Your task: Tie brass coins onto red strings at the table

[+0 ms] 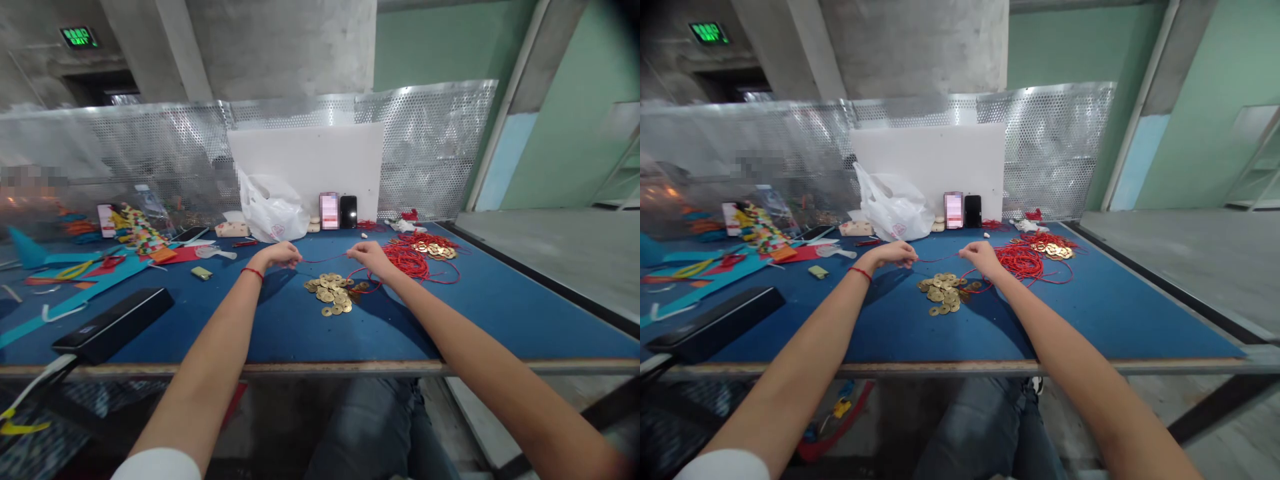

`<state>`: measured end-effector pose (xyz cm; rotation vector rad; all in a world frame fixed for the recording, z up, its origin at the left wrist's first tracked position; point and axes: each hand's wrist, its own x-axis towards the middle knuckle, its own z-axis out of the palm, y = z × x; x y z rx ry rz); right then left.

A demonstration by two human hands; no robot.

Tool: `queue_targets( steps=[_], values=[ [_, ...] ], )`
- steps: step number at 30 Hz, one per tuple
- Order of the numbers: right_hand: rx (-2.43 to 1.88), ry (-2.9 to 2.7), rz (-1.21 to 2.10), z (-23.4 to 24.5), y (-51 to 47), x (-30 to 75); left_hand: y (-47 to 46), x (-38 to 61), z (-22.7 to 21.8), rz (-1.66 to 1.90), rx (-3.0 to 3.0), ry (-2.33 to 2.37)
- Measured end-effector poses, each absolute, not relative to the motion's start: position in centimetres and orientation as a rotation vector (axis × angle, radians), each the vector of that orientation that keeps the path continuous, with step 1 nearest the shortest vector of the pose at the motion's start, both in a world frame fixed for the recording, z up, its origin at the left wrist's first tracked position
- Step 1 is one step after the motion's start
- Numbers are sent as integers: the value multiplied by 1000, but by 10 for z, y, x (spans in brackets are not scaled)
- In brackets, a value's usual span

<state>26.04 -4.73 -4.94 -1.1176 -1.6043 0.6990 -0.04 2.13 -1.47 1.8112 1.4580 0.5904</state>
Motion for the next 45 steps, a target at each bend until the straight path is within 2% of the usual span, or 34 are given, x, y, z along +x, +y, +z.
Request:
queue_targets(
  steps=[4, 6, 9, 13, 19, 28, 35, 38, 41, 45],
  values=[
    [-1116, -1716, 653, -50, -46, 257, 15, 35, -22, 965, 1949, 1417],
    [-1115, -1715, 662, -50, -46, 256, 3, 60, -23, 1106, 1947, 1200],
    [-1116, -1720, 639, -48, -46, 257, -21, 87, -23, 919, 1837, 878],
    [-1124, -1723, 634, -47, -48, 258, -38, 91, -21, 705, 1835, 834],
    [-1127, -1665, 659, -46, -50, 258, -33, 78, -19, 698, 1933, 942],
    [-1063, -1586, 709, -41, -53, 258, -26, 72, -17, 736, 1771, 847],
    [-797, -1408, 1134, -22, -69, 266, -25, 54, 9, 795, 1433, 657],
    [-836, -1447, 1230, -21, -71, 267, -29, 47, 18, 775, 1309, 584],
    [-1100, -1661, 1109, -27, -63, 270, -32, 44, 22, 793, 1274, 606],
    [-1424, -2044, 634, -39, -50, 281, -32, 45, 21, 779, 1268, 634]
  ],
)
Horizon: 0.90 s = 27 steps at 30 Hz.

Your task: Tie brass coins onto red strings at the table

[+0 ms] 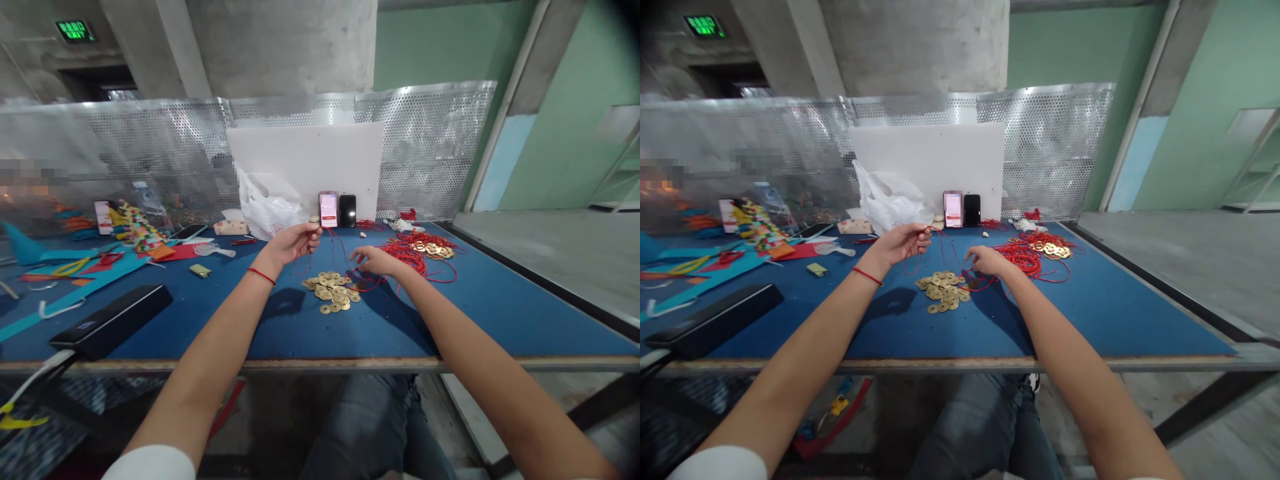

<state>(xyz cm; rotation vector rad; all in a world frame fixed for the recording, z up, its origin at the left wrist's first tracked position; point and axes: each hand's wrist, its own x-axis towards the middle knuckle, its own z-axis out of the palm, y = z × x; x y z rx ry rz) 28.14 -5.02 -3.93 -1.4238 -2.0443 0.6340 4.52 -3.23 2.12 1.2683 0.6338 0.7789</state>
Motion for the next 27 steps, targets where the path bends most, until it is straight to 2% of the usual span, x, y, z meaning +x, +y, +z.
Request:
queue_targets(
  steps=[3, 9, 14, 17, 19, 23, 27],
  values=[
    [-1600, -2258, 404, -45, -46, 288, -31, 46, 20, 779, 1266, 640],
    [-1711, -2185, 308, -47, -41, 293, -30, 46, 20, 789, 1243, 646],
    [-1744, -1730, 155, -41, -30, 312, -30, 45, 20, 795, 1215, 663],
    [-1533, -1216, -17, -35, -28, 326, -29, 45, 19, 808, 1202, 658],
    [-1413, -1086, -128, -32, -30, 329, -28, 46, 19, 820, 1195, 649],
    [-1403, -1226, -260, -36, -39, 311, -26, 46, 17, 808, 1195, 662],
    [-1243, -1740, -116, -47, -52, 273, -24, 47, 16, 854, 1173, 660]
  ],
)
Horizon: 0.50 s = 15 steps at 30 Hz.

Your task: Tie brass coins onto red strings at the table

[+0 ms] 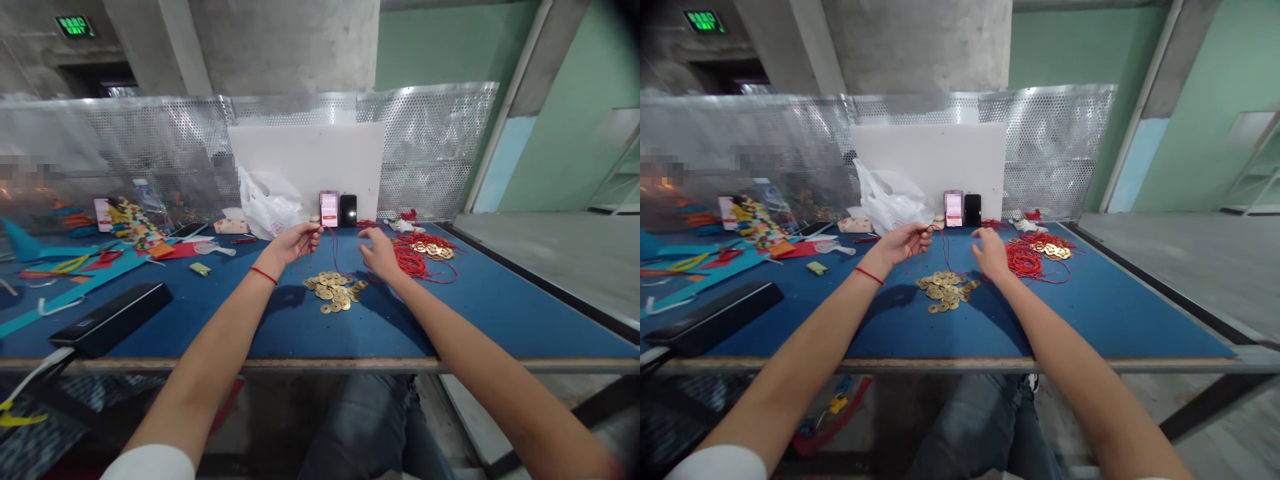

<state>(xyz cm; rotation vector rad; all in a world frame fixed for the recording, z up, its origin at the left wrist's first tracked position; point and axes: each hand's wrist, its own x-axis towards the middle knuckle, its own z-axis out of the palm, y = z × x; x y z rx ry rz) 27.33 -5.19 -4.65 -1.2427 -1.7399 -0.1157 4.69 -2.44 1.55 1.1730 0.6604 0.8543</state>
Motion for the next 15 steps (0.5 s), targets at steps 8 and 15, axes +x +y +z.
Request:
queue_targets(
  steps=[8, 15],
  values=[
    [-954, -2015, -86, -46, -74, 243, -16, 44, 15, 1173, 944, 777],
    [-932, -2606, 147, -58, -75, 238, -19, 46, 15, 1159, 977, 798]
  ],
)
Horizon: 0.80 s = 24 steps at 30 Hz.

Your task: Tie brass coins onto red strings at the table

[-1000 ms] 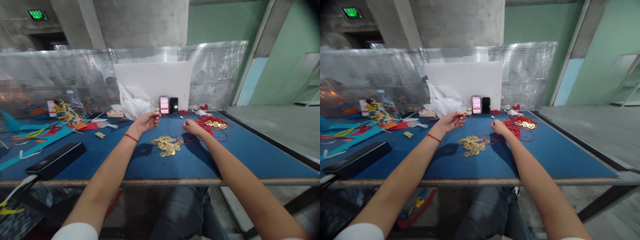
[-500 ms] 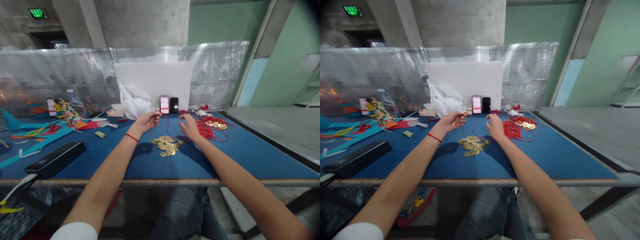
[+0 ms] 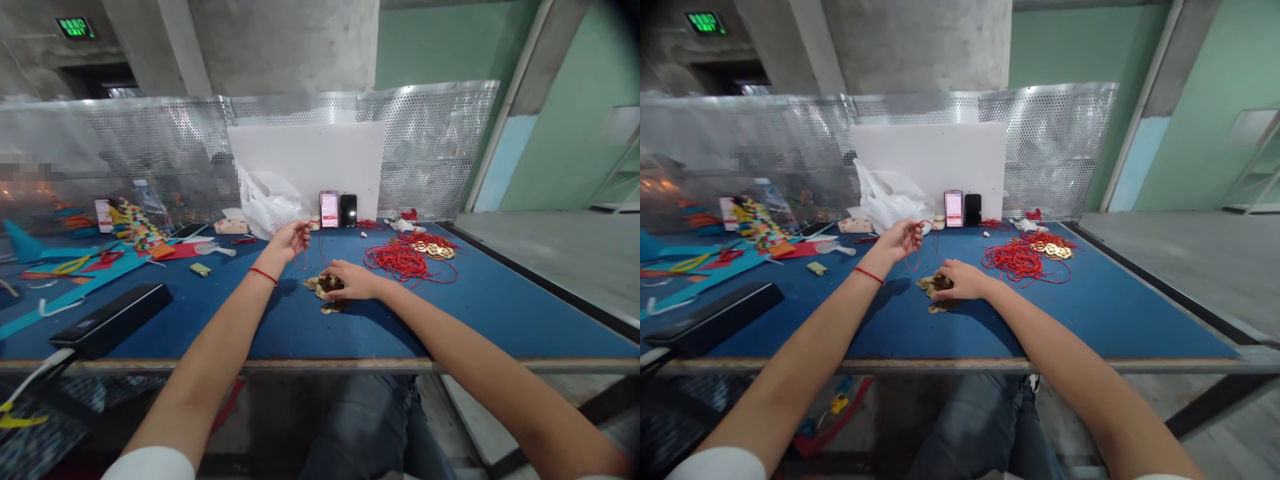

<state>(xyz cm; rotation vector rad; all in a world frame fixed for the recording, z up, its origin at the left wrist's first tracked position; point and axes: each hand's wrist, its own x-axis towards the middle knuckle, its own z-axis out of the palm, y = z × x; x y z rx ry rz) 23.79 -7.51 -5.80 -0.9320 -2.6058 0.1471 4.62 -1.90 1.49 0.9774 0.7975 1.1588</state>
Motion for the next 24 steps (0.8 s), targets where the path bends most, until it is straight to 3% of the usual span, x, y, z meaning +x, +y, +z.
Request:
queue_targets(
  steps=[24],
  values=[
    [-745, -2633, 147, -73, -73, 223, -20, 49, 12, 1089, 1014, 791]
  ],
)
